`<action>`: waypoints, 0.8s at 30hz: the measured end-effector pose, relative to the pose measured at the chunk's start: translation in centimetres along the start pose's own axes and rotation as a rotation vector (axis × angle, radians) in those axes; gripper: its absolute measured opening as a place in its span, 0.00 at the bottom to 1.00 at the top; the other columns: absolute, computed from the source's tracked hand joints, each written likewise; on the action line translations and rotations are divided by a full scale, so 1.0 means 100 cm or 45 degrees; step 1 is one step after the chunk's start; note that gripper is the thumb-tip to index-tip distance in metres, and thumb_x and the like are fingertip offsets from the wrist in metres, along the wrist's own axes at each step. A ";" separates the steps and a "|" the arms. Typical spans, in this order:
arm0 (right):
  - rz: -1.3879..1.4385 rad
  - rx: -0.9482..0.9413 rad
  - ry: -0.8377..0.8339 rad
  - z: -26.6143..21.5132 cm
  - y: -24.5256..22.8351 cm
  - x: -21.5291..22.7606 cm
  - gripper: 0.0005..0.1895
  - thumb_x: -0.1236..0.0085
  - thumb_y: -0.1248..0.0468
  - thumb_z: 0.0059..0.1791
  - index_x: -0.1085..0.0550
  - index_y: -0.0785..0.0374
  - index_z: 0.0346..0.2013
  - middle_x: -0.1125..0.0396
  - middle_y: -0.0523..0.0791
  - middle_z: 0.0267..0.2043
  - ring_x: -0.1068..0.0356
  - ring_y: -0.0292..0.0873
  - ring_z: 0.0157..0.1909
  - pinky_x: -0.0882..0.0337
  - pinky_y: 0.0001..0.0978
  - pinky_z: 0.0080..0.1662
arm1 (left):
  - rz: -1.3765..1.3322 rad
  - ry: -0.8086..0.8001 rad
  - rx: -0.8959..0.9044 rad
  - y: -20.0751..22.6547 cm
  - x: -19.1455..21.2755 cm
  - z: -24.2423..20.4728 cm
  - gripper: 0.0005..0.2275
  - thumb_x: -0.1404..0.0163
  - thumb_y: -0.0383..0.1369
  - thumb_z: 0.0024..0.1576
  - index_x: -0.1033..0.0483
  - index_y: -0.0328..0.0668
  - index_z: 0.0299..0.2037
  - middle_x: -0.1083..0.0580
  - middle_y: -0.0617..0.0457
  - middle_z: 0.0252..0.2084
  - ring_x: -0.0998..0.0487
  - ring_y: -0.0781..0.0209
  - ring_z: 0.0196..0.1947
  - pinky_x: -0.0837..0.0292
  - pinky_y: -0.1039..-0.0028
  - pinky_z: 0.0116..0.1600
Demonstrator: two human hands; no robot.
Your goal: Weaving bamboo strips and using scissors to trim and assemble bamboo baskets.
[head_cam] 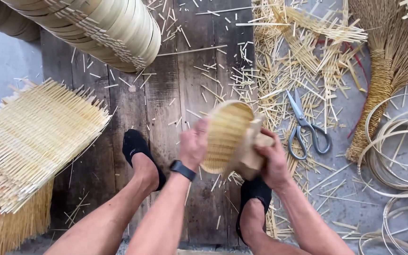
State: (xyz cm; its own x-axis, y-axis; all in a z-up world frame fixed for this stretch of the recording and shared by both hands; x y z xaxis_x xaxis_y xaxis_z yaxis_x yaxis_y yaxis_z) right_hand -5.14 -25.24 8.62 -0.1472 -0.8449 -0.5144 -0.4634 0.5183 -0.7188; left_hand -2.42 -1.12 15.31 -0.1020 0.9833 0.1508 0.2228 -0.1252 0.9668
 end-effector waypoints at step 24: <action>-2.000 0.017 0.853 0.020 -0.041 0.112 0.46 0.34 0.50 0.41 0.42 0.51 0.71 0.45 0.58 0.63 0.36 0.67 0.61 0.33 0.58 0.59 | 1.216 -0.465 -0.763 -0.089 0.030 -0.022 0.19 0.54 0.17 0.51 0.22 0.43 0.51 0.23 0.51 0.58 0.29 0.49 0.66 0.41 0.60 0.75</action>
State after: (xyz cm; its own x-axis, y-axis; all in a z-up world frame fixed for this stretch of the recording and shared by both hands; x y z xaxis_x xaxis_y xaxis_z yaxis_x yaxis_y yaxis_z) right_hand -3.15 -36.56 4.90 0.0940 -0.4079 0.9082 -0.5043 -0.8060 -0.3098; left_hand -6.82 2.65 7.64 0.1638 0.4254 0.8901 -0.4409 -0.7756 0.4518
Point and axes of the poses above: each hand's wrist, its own z-axis towards the middle knuckle, its own x-axis out of the back of the hand, y = z × x, the point moved 1 cm from there along z, towards the middle knuckle
